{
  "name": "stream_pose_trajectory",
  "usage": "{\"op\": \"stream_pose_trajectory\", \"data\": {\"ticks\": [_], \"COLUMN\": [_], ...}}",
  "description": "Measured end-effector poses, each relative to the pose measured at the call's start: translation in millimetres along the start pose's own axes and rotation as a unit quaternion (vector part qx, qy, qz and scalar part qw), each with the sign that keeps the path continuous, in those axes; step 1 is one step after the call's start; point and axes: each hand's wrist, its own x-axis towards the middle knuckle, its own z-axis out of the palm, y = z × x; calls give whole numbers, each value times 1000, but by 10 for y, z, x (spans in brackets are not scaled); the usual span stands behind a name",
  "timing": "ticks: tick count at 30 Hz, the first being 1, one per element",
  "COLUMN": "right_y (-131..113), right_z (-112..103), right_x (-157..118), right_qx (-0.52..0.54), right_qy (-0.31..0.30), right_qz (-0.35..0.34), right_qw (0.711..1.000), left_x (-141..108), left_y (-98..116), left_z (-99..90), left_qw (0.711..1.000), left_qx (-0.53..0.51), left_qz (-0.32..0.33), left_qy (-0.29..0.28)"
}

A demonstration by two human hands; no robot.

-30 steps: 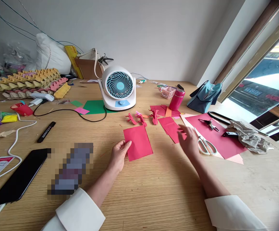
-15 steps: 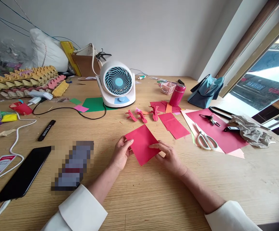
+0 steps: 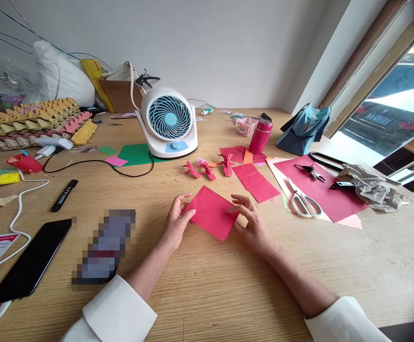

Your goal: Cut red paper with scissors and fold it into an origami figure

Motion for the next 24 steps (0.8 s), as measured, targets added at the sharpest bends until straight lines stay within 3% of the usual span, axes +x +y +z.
{"op": "stream_pose_trajectory", "data": {"ticks": [6, 12, 18, 24], "right_y": [7, 65, 148, 91], "right_z": [14, 8, 8, -32], "right_x": [-7, 3, 13, 10], "right_qx": [-63, 46, 185, 187], "right_qy": [6, 5, -6, -62], "right_qz": [-10, 47, 101, 89], "right_qw": [998, 998, 977, 976], "left_x": [-28, -57, -71, -30], "left_y": [-5, 19, 71, 66], "left_z": [19, 58, 67, -8], "left_qw": [1000, 999, 994, 985], "left_qx": [-8, 21, 55, 108], "left_qz": [1, 7, -9, 42], "left_qy": [-6, -37, -94, -124]}}
